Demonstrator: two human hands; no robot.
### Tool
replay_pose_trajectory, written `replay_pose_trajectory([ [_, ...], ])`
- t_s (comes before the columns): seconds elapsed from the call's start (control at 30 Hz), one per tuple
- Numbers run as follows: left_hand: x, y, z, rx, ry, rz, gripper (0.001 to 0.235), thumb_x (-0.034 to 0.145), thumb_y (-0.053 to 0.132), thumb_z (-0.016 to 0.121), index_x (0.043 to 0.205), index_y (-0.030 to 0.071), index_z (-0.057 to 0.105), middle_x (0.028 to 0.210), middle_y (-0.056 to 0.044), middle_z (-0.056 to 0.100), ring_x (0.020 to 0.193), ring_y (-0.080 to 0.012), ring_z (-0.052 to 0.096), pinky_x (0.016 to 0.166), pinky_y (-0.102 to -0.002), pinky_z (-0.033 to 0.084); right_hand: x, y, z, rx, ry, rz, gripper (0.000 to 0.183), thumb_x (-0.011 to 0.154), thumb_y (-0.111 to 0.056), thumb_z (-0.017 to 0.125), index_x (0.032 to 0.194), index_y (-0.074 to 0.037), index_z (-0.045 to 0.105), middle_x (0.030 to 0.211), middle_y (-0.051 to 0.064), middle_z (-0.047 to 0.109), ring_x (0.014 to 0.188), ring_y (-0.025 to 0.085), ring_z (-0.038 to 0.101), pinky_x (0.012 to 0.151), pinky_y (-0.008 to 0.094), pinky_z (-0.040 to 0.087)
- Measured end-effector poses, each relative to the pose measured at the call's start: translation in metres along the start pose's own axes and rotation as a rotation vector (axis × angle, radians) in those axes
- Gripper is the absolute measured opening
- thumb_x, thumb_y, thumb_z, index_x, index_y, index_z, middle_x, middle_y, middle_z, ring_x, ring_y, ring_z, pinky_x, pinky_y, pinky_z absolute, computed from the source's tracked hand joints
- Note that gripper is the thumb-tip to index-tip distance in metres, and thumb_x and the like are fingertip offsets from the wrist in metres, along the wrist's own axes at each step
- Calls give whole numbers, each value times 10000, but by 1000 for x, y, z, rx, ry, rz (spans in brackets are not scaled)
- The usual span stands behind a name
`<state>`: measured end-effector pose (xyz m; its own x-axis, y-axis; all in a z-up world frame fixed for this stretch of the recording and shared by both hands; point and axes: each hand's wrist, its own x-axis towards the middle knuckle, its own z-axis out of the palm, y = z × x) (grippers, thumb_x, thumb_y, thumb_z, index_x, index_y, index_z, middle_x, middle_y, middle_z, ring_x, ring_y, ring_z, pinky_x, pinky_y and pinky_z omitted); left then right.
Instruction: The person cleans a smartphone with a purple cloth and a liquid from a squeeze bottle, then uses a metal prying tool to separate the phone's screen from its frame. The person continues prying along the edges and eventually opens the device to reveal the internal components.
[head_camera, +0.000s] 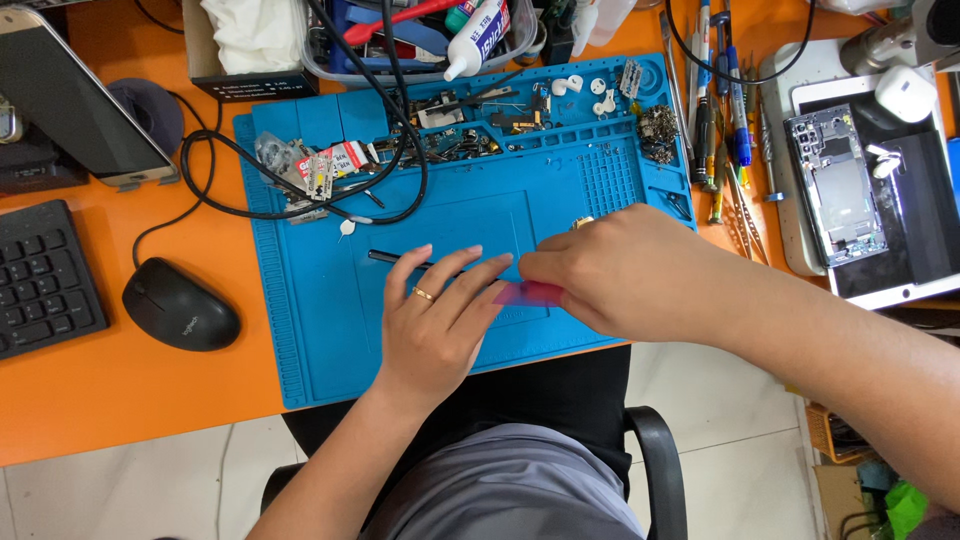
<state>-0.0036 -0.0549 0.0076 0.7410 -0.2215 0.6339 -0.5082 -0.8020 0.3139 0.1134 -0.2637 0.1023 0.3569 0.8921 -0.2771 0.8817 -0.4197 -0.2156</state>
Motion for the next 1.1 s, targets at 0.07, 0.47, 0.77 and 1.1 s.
replay_pose_trajectory([
  [0.07, 2, -1, 0, 22, 23, 17, 68, 1035, 151, 845, 1073, 151, 789, 1147, -31, 824, 1101, -249, 774, 1069, -476, 475, -3, 1, -8, 43, -65, 3, 211, 1132, -372, 543, 1017, -222, 637, 814, -25, 702, 672, 336, 688, 446, 511, 512],
  [0.47, 8, -10, 0, 32, 53, 62, 119, 1064, 108, 812, 1073, 204, 741, 1050, 10, 767, 956, -192, 726, 1075, -438, 468, 0, 3, -8, 71, -162, 41, 287, 1133, -449, 495, 1005, -233, 635, 758, -23, 647, 601, 307, 651, 469, 492, 474],
  [0.77, 7, -14, -4, 120, -7, 26, 190, 1109, 218, 797, 1275, 152, 733, 1069, 27, 821, 1010, -161, 744, 1114, -453, 483, 8, 5, -12, 86, -196, 57, 239, 1093, -450, 550, 1123, -253, 682, 808, -39, 735, 646, 315, 704, 476, 503, 509],
  [1.1, 12, -18, -1, 110, -13, 73, 57, 1111, 116, 688, 1076, 134, 729, 1018, -16, 704, 939, -207, 654, 910, -391, 460, 19, 8, -12, 104, -205, 59, 187, 1081, -394, 546, 1019, -248, 645, 924, -32, 745, 789, 336, 710, 583, 525, 544],
])
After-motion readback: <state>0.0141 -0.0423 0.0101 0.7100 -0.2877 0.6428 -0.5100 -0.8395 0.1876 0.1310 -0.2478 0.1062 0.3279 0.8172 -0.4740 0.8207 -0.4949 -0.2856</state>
